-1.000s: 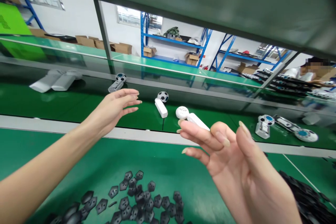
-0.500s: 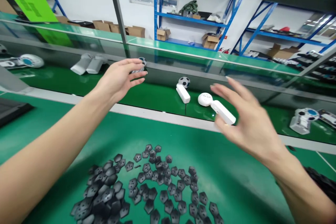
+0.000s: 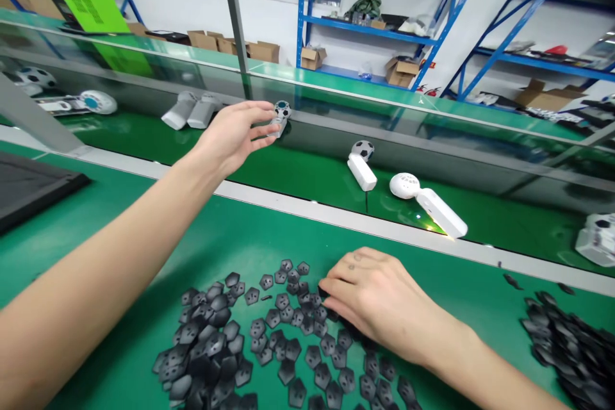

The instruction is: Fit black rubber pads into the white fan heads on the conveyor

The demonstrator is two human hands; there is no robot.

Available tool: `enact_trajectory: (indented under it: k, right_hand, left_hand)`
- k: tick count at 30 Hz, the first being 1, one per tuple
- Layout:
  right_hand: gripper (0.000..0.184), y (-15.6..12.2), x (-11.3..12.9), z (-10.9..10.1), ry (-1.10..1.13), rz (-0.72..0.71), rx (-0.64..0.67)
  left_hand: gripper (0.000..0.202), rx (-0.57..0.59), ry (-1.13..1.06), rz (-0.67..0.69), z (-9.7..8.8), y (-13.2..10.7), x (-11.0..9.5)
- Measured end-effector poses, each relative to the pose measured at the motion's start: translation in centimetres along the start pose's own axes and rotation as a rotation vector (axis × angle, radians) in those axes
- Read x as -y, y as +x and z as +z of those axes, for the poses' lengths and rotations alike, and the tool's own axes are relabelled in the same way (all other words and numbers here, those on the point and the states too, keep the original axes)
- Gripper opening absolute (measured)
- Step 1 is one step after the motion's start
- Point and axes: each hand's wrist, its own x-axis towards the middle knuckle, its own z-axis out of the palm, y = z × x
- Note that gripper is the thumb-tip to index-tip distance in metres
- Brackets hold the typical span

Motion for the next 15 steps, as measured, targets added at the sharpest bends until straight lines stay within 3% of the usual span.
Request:
enact_trajectory:
  k: [5,8,10,13,15]
  right_hand:
    - [0.017,0.0,1.2,2.2,-0.192,-0.114,-0.222]
    - [0.022,0.1,0.6,3.1,-0.112,-0.039,-0.323]
    - [0.024,0.3,-0.6,2.8,0.184,0.108,-0.293]
    - [0.019,0.7,-2.7,1.3,0.966,0.419,-0.195]
    - [0.022,0.9,-3.9,0.6,1.456,0.574,-0.237]
  left_hand:
    - [0.025,-0.023,0.044,-0.020,-0.9,0.6,0.3]
    - [0.023,-0.091,0.216,0.017,-2.2,2.2,0.8]
    - [0.020,-0.196,0.337,0.063,-3.6,4.1,1.1]
    - [0.021,-0.376,0.527,0.112,-5.9,7.4,1.9]
    - [0.028,-0.403,0.664,0.146,-7.6,9.5,2.6]
